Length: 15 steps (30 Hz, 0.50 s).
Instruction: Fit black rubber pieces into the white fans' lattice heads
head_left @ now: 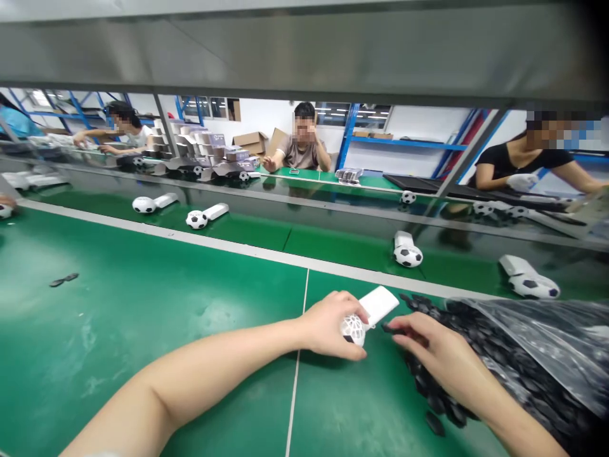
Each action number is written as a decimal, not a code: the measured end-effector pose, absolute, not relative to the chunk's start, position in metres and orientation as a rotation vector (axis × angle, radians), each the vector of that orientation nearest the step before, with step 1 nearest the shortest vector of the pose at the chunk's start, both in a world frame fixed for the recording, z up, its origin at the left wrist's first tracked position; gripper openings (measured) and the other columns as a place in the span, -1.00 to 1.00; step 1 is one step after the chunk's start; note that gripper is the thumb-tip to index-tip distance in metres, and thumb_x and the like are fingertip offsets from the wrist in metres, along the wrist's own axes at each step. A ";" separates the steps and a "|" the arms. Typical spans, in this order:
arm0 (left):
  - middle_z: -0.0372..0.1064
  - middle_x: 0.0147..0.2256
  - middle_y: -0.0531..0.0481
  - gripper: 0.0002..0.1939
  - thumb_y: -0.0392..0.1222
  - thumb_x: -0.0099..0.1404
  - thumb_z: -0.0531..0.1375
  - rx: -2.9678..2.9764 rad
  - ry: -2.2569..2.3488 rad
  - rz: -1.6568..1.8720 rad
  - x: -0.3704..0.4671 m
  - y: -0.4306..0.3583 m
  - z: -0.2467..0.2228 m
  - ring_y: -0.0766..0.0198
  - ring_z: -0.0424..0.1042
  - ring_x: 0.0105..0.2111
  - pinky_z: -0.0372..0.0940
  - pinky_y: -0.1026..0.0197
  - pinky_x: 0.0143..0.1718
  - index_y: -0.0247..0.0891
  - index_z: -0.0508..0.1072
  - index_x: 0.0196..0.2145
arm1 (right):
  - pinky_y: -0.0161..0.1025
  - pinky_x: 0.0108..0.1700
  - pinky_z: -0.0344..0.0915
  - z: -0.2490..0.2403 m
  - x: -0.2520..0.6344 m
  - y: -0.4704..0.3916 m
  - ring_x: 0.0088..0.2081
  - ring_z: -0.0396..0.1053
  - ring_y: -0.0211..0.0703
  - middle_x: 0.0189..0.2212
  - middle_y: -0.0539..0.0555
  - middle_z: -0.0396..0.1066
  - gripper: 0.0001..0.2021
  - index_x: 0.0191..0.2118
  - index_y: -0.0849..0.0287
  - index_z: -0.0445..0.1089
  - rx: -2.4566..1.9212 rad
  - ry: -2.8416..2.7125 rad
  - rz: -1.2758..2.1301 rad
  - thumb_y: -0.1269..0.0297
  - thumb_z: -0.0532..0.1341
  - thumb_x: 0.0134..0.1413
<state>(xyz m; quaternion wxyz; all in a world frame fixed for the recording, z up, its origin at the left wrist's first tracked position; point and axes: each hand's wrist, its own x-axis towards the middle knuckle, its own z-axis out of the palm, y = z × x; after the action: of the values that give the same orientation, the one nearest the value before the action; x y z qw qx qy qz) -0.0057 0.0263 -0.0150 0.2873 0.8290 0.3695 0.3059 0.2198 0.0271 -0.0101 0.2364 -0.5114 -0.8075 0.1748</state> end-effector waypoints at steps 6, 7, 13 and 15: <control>0.21 -0.13 -0.05 -0.45 -0.14 -0.24 0.32 2.136 0.967 0.801 -0.001 0.021 -0.014 0.10 0.25 -0.12 0.20 0.11 -0.06 -0.17 0.36 -0.20 | -0.27 -0.20 0.33 -0.009 0.200 0.013 -0.25 0.38 -0.14 -0.28 0.08 0.40 -0.80 -0.19 0.01 0.38 -1.219 -2.245 0.610 0.19 0.08 0.08; 0.18 -0.11 -0.05 -0.42 -0.13 -0.24 0.32 2.103 1.017 0.768 -0.001 0.020 -0.012 0.11 0.26 -0.14 0.21 0.11 -0.07 -0.15 0.35 -0.17 | -0.28 -0.23 0.34 -0.011 0.198 0.012 -0.27 0.39 -0.14 -0.30 0.07 0.41 -0.80 -0.20 0.01 0.37 -1.223 -2.245 0.623 0.19 0.09 0.07; 0.12 -0.14 0.02 -0.41 -0.11 -0.24 0.31 1.984 1.222 0.587 -0.003 0.016 -0.002 0.15 0.29 -0.21 0.25 0.11 -0.14 -0.07 0.34 -0.16 | -0.26 -0.17 0.31 -0.023 0.195 0.016 -0.21 0.38 -0.12 -0.28 0.07 0.40 -0.82 -0.27 0.00 0.40 -1.141 -2.295 0.593 0.24 0.06 0.08; 0.13 -0.14 0.02 -0.41 -0.13 -0.24 0.30 1.994 1.229 0.586 -0.003 0.016 -0.001 0.16 0.29 -0.21 0.25 0.11 -0.13 -0.07 0.34 -0.15 | -0.25 -0.22 0.32 -0.024 0.195 0.016 -0.26 0.39 -0.13 -0.33 0.06 0.41 -0.83 -0.32 0.03 0.39 -1.139 -2.253 0.581 0.24 0.05 0.08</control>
<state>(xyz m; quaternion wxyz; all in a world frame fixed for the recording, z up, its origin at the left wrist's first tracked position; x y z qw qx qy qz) -0.0031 0.0160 -0.0009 0.3556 0.7718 0.4758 0.2269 0.1952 0.0165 -0.0243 0.2719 -0.4232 -0.8368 0.2159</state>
